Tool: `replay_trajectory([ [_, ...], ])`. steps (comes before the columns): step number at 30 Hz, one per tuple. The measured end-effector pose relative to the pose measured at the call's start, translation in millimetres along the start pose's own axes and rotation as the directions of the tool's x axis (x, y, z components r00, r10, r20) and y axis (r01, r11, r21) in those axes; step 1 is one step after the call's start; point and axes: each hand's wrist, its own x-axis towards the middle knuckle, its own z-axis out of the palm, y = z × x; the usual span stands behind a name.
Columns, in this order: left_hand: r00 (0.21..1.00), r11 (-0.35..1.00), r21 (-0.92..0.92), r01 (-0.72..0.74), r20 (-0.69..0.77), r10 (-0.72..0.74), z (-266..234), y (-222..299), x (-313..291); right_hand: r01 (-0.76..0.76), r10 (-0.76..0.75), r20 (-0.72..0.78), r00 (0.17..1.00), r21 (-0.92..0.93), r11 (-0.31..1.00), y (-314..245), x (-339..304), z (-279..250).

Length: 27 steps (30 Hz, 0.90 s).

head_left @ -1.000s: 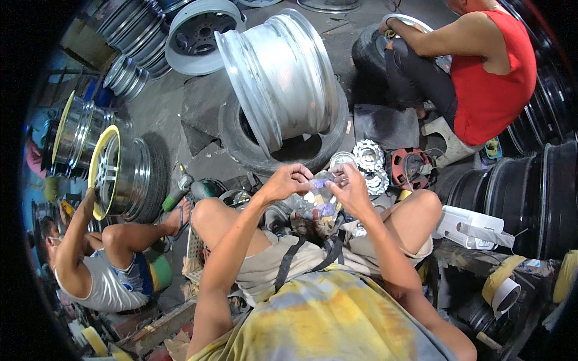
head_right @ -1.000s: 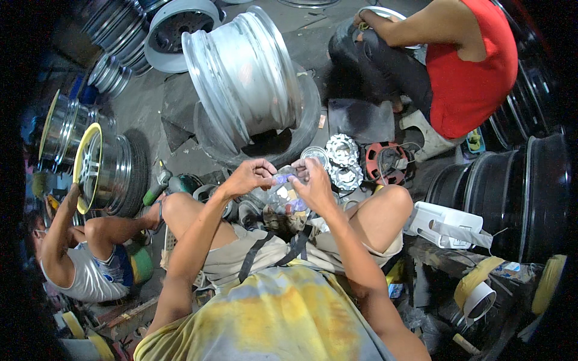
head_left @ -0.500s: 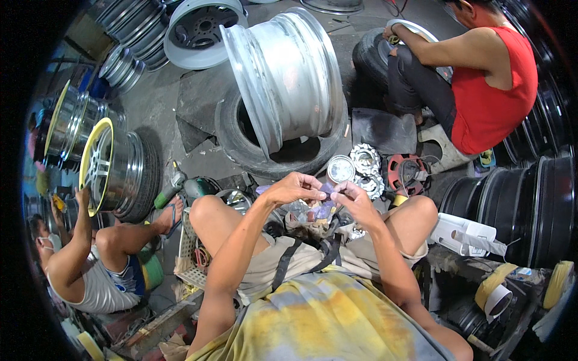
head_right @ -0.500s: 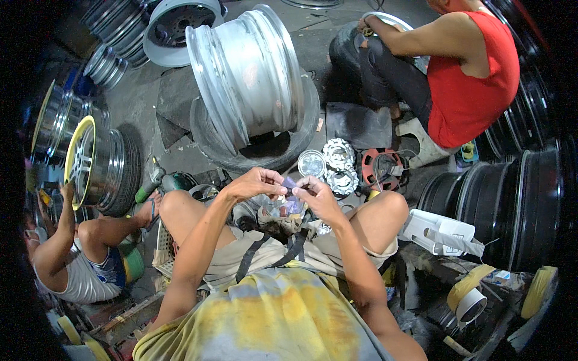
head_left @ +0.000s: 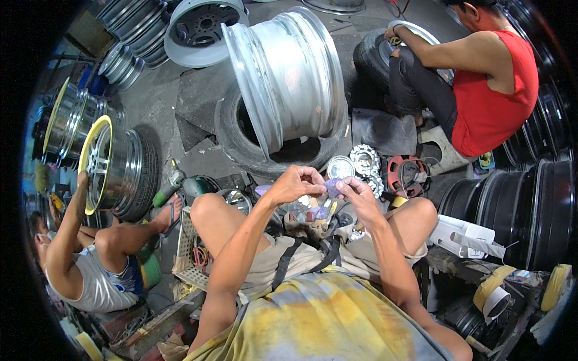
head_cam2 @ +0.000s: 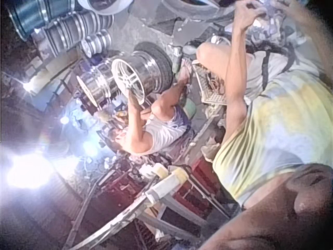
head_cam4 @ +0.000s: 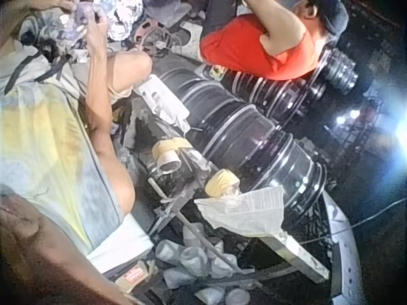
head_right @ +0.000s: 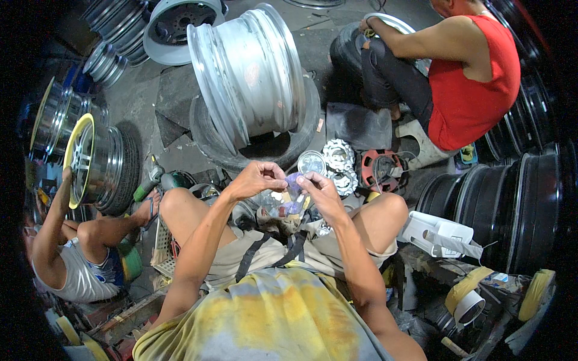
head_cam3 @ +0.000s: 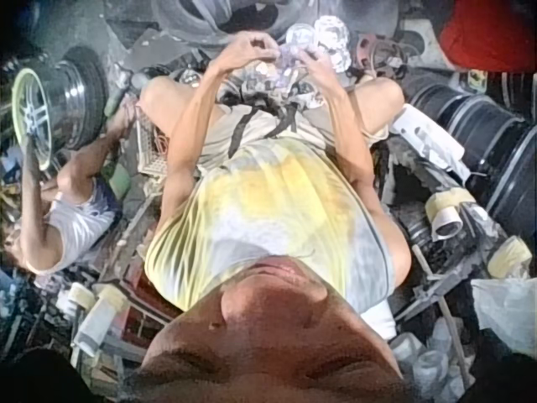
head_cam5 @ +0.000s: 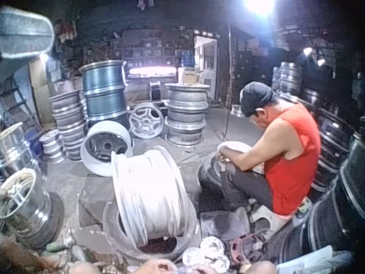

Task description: The person sits on the floor in a workshop and manually sands a silver car rim using a purple sanding block. They rotate the rim to sand different sections of the outer lip and inner barrel. Other workers are visible in the background performing similar tasks on other rims.

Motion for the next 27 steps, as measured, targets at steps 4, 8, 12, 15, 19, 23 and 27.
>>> replay_trajectory([
  [4, 0.997, 0.998, 0.009, -0.064, -0.042, 0.064, 3, 4, -1, 0.098, -0.107, -0.060, 0.992, -0.134, 0.986, 2, 2, 0],
  [8, 0.990, 0.993, 0.017, -0.116, -0.081, 0.117, 7, 6, 1, 0.106, -0.116, -0.061, 0.991, -0.152, 0.983, 1, 1, 2],
  [12, 0.991, 0.992, -0.073, -0.104, -0.091, 0.097, 9, 8, 0, 0.120, -0.129, -0.064, 0.990, -0.131, 0.984, 5, 5, 3],
  [15, 0.987, 0.998, 0.039, -0.058, -0.149, 0.063, 3, -12, 3, 0.095, -0.110, -0.101, 0.989, -0.137, 0.986, 15, 12, 8],
  [19, 0.923, 0.730, 0.679, 0.073, -0.323, 0.208, -5, -6, -5, -0.035, -0.010, -0.071, 0.997, -0.598, 0.801, 88, 50, -13],
  [23, 0.912, 0.653, 0.745, 0.135, -0.351, 0.211, -13, -22, -2, 0.010, 0.183, 0.041, 0.982, -0.985, 0.169, 178, 79, -26],
  [27, 0.892, 0.591, 0.775, 0.225, -0.408, 0.196, -24, -33, -2, 0.204, 0.156, 0.178, 0.972, -0.964, -0.170, 283, 80, -44],
])
